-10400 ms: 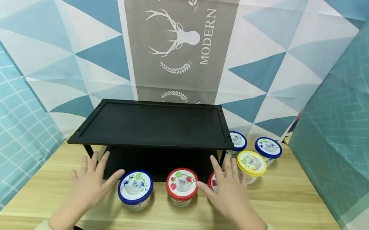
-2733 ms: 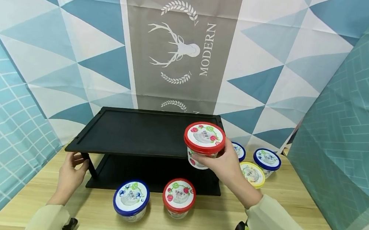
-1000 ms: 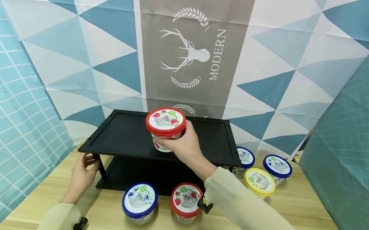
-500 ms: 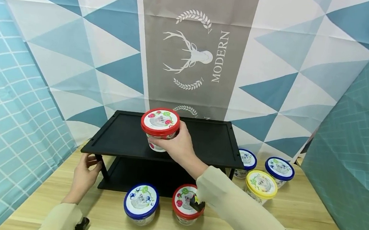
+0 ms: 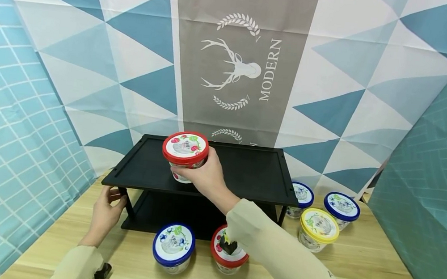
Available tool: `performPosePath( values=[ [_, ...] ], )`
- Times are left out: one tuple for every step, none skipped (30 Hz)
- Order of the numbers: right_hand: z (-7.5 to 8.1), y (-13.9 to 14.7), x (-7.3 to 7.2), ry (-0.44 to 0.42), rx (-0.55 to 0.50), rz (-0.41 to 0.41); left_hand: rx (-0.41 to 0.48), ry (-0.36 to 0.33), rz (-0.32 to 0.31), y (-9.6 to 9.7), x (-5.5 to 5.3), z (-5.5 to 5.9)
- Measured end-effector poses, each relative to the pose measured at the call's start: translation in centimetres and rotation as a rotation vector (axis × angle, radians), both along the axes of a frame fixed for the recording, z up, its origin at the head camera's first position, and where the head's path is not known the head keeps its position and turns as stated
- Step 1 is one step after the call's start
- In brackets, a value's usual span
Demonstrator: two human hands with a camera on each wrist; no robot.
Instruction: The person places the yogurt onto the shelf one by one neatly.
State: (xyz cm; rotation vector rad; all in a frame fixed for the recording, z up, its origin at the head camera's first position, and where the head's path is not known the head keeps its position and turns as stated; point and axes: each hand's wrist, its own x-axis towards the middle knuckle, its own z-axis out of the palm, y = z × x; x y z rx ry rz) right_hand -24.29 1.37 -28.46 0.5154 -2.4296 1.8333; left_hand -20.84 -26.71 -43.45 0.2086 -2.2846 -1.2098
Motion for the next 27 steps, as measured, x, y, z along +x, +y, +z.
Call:
performPosePath(
  values=[
    [0.0,-0.2,0.0,-0.001,0.003,0.001,-0.001,-0.003,-0.001,0.0,0.0,0.0],
    [0.0,-0.4,-0.1,-0.004,0.007,0.0,-0.001,-0.006,-0.002,0.0,0.0,0.0],
    [0.0,-0.6,-0.1,-0.007,0.008,0.0,0.001,-0.005,-0.001,-0.1,0.0,0.0],
    [-0.1,-0.7,-0.1,-0.008,0.01,0.0,0.002,-0.005,-0.002,-0.1,0.0,-0.1],
    [-0.1,-0.9,-0.1,-0.01,0.009,0.0,0.001,-0.004,-0.002,-0.1,0.0,-0.1],
    [-0.1,-1.0,-0.2,-0.014,0.009,-0.001,0.001,-0.003,-0.001,-0.1,0.0,-0.1],
    [-0.1,-1.2,-0.2,-0.017,0.009,-0.001,-0.002,-0.002,0.001,-0.1,0.0,-0.2],
    [-0.1,-1.3,-0.2,-0.019,0.007,-0.001,-0.002,0.001,0.002,-0.1,0.0,-0.2],
    [-0.1,-1.5,-0.3,-0.019,0.006,0.001,-0.002,0.003,0.004,-0.2,0.0,-0.2],
    [-0.1,-1.6,-0.3,-0.017,0.003,0.003,-0.002,0.004,0.006,-0.2,0.0,-0.2],
    [-0.1,-1.7,-0.4,-0.019,0.001,0.005,-0.002,0.002,0.008,-0.2,0.0,-0.2],
    [-0.2,-1.9,-0.5,-0.017,0.001,0.007,0.002,0.001,0.008,-0.2,-0.1,-0.2],
    [-0.2,-2.0,-0.6,-0.016,-0.002,0.011,0.005,0.0,0.008,-0.2,-0.1,-0.2],
    [-0.3,-2.1,-0.6,-0.015,-0.003,0.013,0.009,-0.001,0.007,-0.2,-0.1,-0.1],
    [-0.3,-2.2,-0.7,-0.014,-0.001,0.013,0.011,-0.001,0.007,-0.2,-0.1,-0.1],
    [-0.3,-2.4,-0.7,-0.014,0.001,0.014,0.011,0.001,0.006,-0.1,-0.1,-0.1],
    [-0.4,-2.5,-0.7,-0.015,0.003,0.015,0.011,0.003,0.006,-0.1,-0.1,-0.1],
    [-0.4,-2.6,-0.8,-0.014,0.001,0.018,0.012,0.011,0.006,-0.1,-0.1,0.0],
    [-0.4,-2.7,-0.8,-0.015,0.0,0.02,0.011,0.02,0.007,-0.1,-0.1,0.0],
    [-0.5,-2.9,-0.8,-0.015,0.001,0.021,0.01,0.029,0.007,-0.1,-0.1,0.0],
    [-0.5,-3.0,-0.9,-0.017,0.001,0.024,0.008,0.037,0.009,-0.1,-0.1,0.0],
    [-0.5,-3.1,-0.9,-0.018,0.001,0.028,0.008,0.044,0.009,0.0,-0.1,0.0],
    [-0.6,-3.2,-1.0,-0.018,0.003,0.029,0.008,0.051,0.01,0.0,-0.1,0.0],
    [-0.6,-3.3,-1.1,-0.019,0.004,0.031,0.007,0.055,0.01,0.0,-0.1,0.0],
    [-0.6,-3.5,-1.1,-0.02,0.008,0.03,0.007,0.057,0.009,0.0,-0.1,0.0],
    [-0.7,-3.6,-1.2,-0.022,0.009,0.031,0.006,0.057,0.008,0.0,-0.1,0.0],
    [-0.7,-3.7,-1.2,-0.023,0.009,0.034,0.006,0.056,0.007,0.0,-0.1,0.0]
  ],
)
